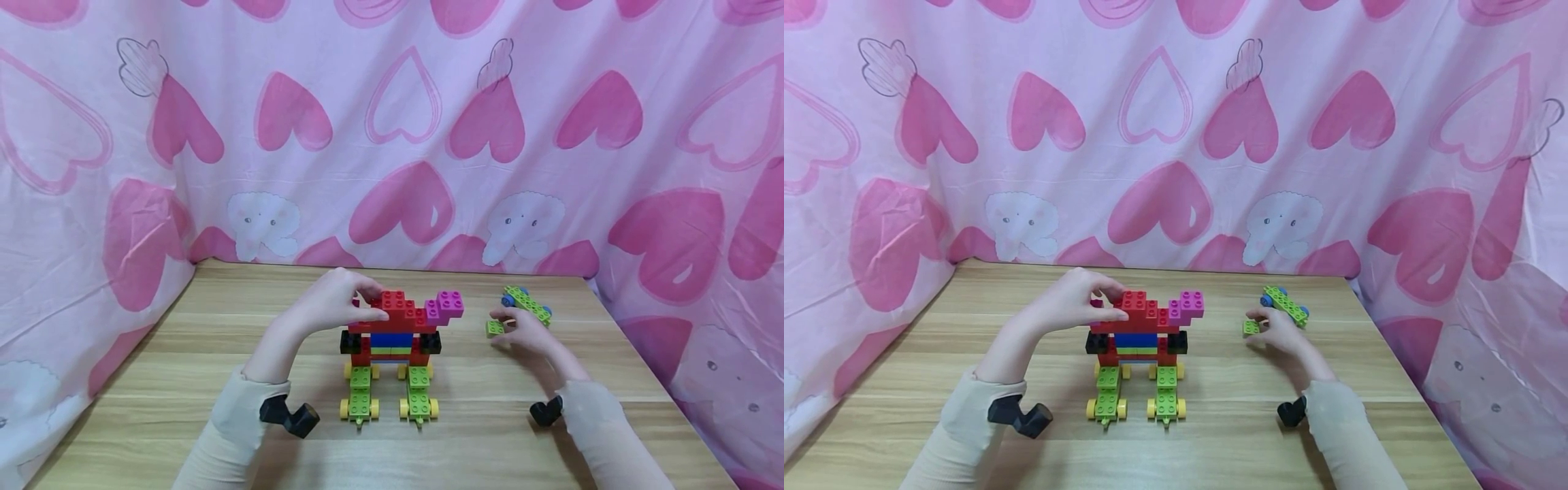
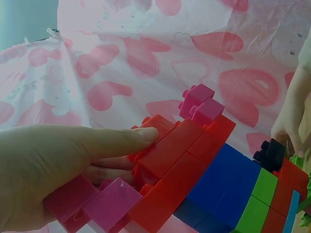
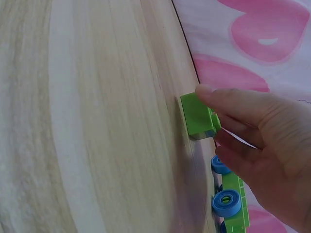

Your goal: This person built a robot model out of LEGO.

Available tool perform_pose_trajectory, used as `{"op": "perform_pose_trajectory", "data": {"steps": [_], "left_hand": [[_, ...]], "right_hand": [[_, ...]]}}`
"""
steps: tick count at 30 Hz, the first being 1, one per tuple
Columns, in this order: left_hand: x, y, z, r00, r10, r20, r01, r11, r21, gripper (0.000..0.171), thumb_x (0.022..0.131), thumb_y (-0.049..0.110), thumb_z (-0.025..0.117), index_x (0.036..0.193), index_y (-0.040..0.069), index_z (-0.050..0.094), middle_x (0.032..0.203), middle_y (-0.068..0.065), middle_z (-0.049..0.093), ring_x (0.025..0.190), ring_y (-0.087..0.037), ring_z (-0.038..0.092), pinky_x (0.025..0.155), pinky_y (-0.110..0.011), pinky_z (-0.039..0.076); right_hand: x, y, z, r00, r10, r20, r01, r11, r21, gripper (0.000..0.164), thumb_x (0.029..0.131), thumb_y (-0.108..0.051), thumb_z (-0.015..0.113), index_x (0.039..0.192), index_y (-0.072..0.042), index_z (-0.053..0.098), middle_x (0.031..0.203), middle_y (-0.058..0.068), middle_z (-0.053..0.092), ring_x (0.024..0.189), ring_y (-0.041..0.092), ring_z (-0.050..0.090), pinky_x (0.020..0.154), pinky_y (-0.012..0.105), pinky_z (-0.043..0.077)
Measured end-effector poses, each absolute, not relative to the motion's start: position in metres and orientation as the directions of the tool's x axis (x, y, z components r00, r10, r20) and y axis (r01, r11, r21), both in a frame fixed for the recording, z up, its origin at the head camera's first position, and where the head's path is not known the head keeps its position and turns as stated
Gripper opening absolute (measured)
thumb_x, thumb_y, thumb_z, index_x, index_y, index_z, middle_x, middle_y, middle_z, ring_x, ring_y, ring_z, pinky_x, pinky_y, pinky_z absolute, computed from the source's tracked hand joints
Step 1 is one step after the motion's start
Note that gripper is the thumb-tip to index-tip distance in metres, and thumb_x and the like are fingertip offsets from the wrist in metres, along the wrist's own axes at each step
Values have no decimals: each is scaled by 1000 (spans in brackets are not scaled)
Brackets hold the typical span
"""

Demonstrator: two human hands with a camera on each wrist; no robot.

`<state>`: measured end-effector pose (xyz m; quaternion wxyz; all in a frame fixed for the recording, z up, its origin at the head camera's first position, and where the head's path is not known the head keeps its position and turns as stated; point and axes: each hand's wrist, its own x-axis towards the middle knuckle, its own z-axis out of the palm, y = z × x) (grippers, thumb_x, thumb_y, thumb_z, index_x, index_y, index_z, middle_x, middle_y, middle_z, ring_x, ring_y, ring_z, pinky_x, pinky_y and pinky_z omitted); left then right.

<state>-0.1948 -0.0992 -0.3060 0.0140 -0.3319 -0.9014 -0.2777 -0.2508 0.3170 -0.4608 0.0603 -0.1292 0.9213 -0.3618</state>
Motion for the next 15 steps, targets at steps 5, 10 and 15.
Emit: {"op": "perform_pose_trajectory", "data": {"steps": [5, 10, 15], "left_hand": [[-196, -99, -307, -779, 591, 211, 607, 627, 488, 40, 82, 38, 78, 114, 13, 74, 100, 0, 75, 88, -13, 67, 67, -21, 53], [-197, -100, -308, -773, 598, 213, 614, 619, 490, 41, 83, 38, 78, 114, 13, 74, 100, 0, 75, 88, -15, 68, 66, -21, 53], [-197, -99, -308, -778, 592, 209, 606, 623, 495, 40, 82, 38, 78, 114, 13, 74, 101, 1, 75, 87, -11, 67, 66, -21, 53]], "right_hand": [[-252, 317, -462, -958, -286, -29, -193, 716, -670, 53, 83, -12, 77, 129, 4, 58, 129, 25, 58, 115, 42, 58, 92, 46, 54], [-254, 318, -465, -951, -306, -31, -213, 727, -653, 49, 83, -8, 75, 128, 4, 59, 126, 26, 60, 110, 41, 61, 78, 33, 57], [-256, 319, -466, -948, -316, -34, -220, 731, -646, 47, 85, -8, 73, 128, 3, 59, 125, 26, 60, 111, 41, 60, 75, 32, 57]]}}
